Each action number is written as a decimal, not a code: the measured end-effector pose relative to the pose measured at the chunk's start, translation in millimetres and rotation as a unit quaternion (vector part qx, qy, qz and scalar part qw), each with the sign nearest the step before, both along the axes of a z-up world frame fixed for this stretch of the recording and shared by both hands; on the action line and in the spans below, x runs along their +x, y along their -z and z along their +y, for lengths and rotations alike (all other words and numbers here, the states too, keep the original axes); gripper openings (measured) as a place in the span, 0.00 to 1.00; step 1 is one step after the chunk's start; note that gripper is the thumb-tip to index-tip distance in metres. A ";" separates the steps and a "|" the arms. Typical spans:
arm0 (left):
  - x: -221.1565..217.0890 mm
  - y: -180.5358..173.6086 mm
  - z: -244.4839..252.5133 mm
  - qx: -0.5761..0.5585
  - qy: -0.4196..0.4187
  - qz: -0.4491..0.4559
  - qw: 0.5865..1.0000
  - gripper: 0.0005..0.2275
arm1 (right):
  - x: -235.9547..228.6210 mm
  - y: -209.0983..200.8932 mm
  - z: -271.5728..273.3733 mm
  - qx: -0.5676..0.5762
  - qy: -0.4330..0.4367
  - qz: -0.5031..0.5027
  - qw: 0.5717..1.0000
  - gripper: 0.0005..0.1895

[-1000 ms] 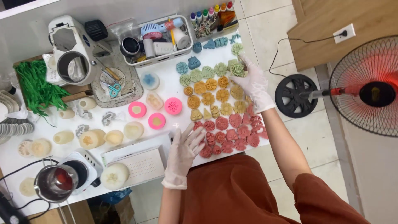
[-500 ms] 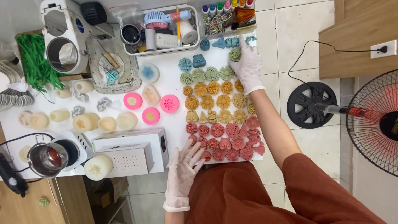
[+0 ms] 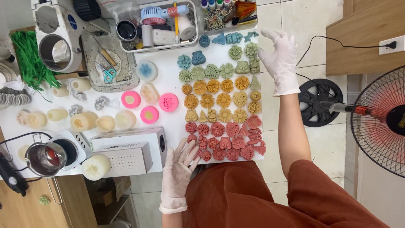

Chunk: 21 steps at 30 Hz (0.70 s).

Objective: The recorder is removing small flower-shaped wax pieces from silicone molds.

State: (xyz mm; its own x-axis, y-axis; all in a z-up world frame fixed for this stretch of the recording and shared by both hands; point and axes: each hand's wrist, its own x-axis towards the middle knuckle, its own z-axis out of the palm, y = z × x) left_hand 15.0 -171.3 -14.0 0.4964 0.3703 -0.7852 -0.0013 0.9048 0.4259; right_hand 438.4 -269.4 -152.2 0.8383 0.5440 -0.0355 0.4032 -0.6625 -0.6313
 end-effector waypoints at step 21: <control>-2.5 -8.9 -13.3 0.021 -0.025 0.019 0.999 0.32 | -7.5 39.8 52.8 -0.050 -0.217 -0.183 0.957 0.24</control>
State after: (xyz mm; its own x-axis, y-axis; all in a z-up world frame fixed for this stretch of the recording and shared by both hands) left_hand 12.5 -184.6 -5.2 0.4459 0.4268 -0.7868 -0.0295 0.8855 0.4636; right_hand 430.8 -216.5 -192.0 0.4994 0.8537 0.1478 0.8369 -0.4311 -0.3373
